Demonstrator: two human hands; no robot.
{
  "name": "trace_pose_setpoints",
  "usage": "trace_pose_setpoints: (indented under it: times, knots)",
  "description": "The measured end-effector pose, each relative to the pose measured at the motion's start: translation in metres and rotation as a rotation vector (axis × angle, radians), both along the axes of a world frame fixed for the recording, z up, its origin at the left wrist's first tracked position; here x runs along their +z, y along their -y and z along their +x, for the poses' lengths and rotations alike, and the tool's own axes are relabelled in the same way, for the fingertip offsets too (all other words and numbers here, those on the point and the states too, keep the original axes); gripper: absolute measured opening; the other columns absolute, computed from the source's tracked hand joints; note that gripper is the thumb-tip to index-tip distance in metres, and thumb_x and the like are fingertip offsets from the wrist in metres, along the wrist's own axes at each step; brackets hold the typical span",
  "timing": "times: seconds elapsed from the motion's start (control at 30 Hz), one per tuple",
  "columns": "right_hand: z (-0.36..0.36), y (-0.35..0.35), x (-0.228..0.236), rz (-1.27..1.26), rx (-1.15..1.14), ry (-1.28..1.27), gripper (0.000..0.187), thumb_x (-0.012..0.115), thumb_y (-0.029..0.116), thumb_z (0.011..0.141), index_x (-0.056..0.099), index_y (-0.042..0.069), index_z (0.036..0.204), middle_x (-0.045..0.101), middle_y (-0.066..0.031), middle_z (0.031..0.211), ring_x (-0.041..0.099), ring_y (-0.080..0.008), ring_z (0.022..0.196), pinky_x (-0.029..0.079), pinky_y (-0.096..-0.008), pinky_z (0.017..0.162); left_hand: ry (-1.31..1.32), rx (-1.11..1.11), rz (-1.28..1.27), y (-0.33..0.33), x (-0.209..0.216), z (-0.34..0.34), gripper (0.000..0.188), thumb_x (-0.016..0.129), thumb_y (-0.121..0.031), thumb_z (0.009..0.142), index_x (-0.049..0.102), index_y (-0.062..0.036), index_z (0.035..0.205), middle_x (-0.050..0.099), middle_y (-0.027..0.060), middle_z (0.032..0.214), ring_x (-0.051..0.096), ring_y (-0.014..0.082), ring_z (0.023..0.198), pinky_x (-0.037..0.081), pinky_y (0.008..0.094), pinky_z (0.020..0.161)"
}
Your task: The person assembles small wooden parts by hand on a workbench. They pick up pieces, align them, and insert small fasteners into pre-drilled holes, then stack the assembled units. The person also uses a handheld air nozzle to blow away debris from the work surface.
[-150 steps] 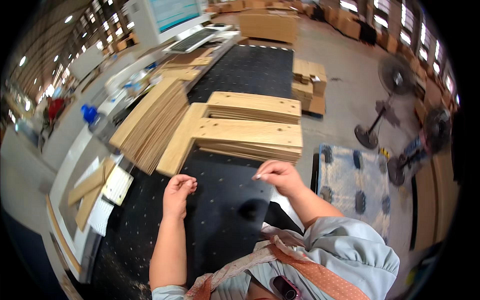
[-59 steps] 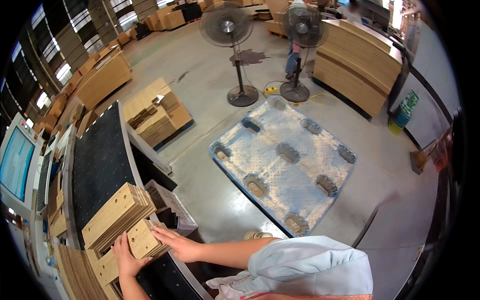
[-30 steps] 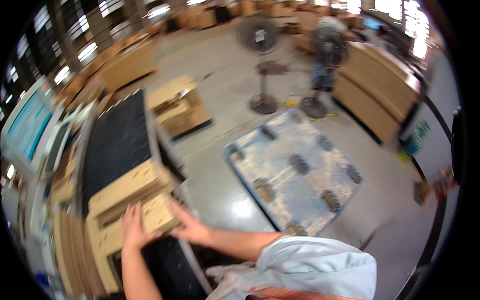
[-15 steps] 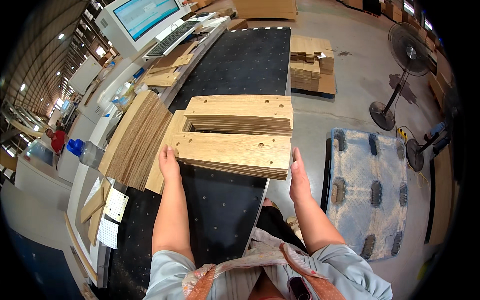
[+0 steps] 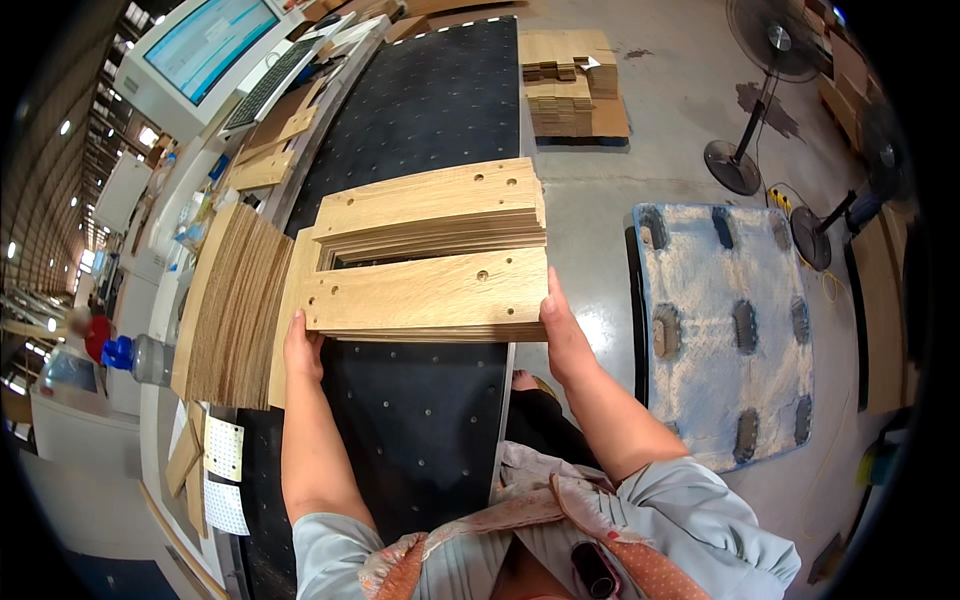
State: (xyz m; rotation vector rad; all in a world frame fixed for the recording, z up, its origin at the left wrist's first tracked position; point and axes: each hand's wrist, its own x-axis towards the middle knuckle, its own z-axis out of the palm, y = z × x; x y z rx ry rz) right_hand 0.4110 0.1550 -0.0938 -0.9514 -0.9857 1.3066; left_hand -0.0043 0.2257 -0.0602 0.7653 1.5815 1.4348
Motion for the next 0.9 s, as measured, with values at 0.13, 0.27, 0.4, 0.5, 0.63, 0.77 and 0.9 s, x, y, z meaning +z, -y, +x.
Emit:
trace_pose_setpoints:
  times: [0.13, 0.27, 0.4, 0.5, 0.63, 0.77, 0.9]
  knots:
    - [0.007, -0.004, 0.018, -0.077, -0.038, -0.174, 0.092, 0.039, 0.063, 0.095, 0.009, -0.004, 0.151, 0.014, -0.0225, 0.158, 0.012, -0.0293, 0.147, 0.010, -0.0381, 0.118, 0.057, -0.035, 0.010, 0.000, 0.002, -0.001, 0.068, 0.049, -0.054, 0.095, 0.039, -0.0070, 0.143, 0.047, 0.0119, 0.143, 0.044, 0.0279, 0.131, 0.030, 0.0452, 0.110]
    - [-0.003, -0.013, 0.000, -0.121, -0.062, -0.161, 0.084, 0.038, 0.057, 0.098, 0.013, -0.002, 0.152, 0.014, -0.0202, 0.158, 0.010, -0.0278, 0.148, 0.009, -0.0358, 0.118, 0.070, -0.088, 0.000, 0.000, -0.001, -0.007, 0.070, 0.045, -0.058, 0.095, 0.036, -0.0104, 0.146, 0.042, 0.0111, 0.147, 0.040, 0.0303, 0.134, 0.030, 0.0480, 0.109]
    - [-0.012, -0.024, -0.021, -0.009, -0.075, -0.105, 0.086, 0.037, 0.058, 0.098, 0.012, -0.005, 0.150, 0.012, -0.0212, 0.158, 0.007, -0.0294, 0.148, 0.007, -0.0362, 0.119, 0.033, -0.096, -0.012, -0.005, -0.004, -0.001, 0.077, 0.046, -0.062, 0.092, 0.032, -0.0104, 0.148, 0.036, 0.0119, 0.151, 0.036, 0.0316, 0.137, 0.030, 0.0498, 0.109]
    - [-0.009, -0.023, -0.023, -0.035, -0.051, -0.237, 0.086, 0.037, 0.059, 0.098, 0.013, -0.005, 0.151, 0.012, -0.0192, 0.159, 0.007, -0.0278, 0.148, 0.007, -0.0355, 0.119, 0.008, -0.131, -0.033, -0.005, -0.002, -0.002, 0.084, 0.045, -0.069, 0.089, 0.028, -0.0126, 0.150, 0.032, 0.0105, 0.154, 0.032, 0.0320, 0.140, 0.027, 0.0505, 0.111]
    - [0.000, -0.018, -0.027, -0.105, -0.104, -0.466, 0.079, 0.038, 0.054, 0.100, 0.014, -0.001, 0.152, 0.015, -0.0165, 0.159, 0.012, -0.0256, 0.147, 0.011, -0.0349, 0.118, 0.048, -0.102, -0.036, -0.004, -0.005, -0.003, 0.088, 0.042, -0.074, 0.086, 0.029, -0.0157, 0.150, 0.033, 0.0077, 0.154, 0.031, 0.0308, 0.140, 0.025, 0.0483, 0.111]
    - [-0.018, -0.019, -0.041, -0.024, -0.166, -0.292, 0.072, 0.039, 0.046, 0.102, 0.020, -0.005, 0.149, 0.020, -0.0186, 0.157, 0.017, -0.0265, 0.146, 0.016, -0.0355, 0.118, 0.096, -0.035, -0.038, -0.006, -0.004, 0.007, 0.085, 0.044, -0.074, 0.086, 0.033, -0.0167, 0.148, 0.036, 0.0062, 0.152, 0.034, 0.0274, 0.138, 0.028, 0.0443, 0.111]
    - [-0.020, -0.019, -0.044, 0.001, -0.179, -0.202, 0.071, 0.039, 0.046, 0.102, 0.021, -0.005, 0.149, 0.021, -0.0177, 0.156, 0.017, -0.0255, 0.146, 0.015, -0.0354, 0.118, 0.079, -0.055, -0.004, -0.005, -0.005, 0.006, 0.081, 0.043, -0.072, 0.087, 0.037, -0.0170, 0.147, 0.038, 0.0056, 0.151, 0.037, 0.0267, 0.136, 0.031, 0.0435, 0.108]
